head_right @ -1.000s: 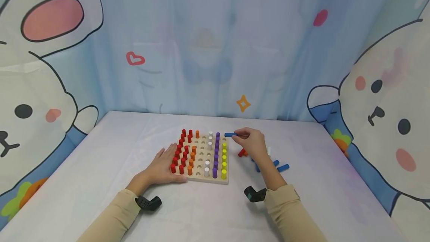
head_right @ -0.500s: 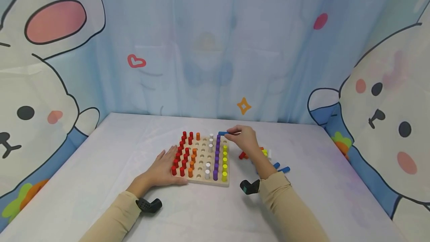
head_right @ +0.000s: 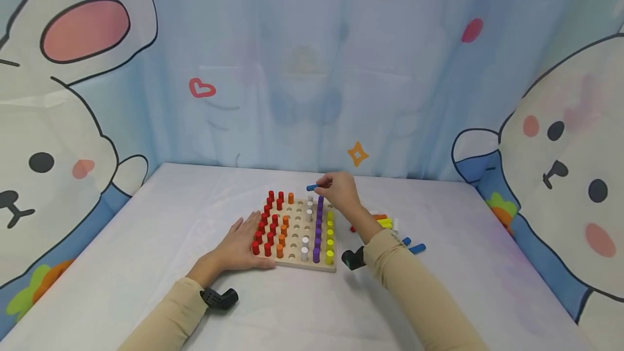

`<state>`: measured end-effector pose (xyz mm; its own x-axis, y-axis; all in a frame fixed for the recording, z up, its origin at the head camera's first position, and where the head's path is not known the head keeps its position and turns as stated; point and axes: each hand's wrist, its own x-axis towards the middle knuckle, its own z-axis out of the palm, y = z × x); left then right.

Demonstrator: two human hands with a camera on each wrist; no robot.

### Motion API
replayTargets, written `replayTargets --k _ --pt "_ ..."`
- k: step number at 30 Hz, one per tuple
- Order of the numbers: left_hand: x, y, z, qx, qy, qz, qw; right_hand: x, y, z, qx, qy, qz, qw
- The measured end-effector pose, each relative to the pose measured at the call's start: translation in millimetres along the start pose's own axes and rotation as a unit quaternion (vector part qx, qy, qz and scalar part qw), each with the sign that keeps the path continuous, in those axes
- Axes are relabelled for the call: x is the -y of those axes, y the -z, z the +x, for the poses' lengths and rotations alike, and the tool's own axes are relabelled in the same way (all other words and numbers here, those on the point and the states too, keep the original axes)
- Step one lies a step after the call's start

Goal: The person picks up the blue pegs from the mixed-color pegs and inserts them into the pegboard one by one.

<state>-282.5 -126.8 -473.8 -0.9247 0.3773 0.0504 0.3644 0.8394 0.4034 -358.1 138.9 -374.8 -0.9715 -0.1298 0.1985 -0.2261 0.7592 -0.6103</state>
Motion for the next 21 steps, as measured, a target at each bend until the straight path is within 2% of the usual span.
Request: replayTargets --k 6,13,17,21 --pt "-2.7 2.2 0.2 0.001 -0.002 0.002 1.0000 14 -11 4.2 0.027 0.050 -0.073 0.9957" --pt "-4.6 4.9 0.4 0.001 0.003 0.005 1.0000 27 -19 11.0 0.054 0.118 -0.159 0.9788" --pt "-4.3 4.1 0.2 0.002 0.004 0.007 1.0000 28 -22 16.1 0.069 0.128 -0.179 0.9730" --pt "-3.8 2.7 -1.0 0.001 0.007 0.007 1.0000 27 -26 21.8 0.089 0.137 -0.214 0.9632"
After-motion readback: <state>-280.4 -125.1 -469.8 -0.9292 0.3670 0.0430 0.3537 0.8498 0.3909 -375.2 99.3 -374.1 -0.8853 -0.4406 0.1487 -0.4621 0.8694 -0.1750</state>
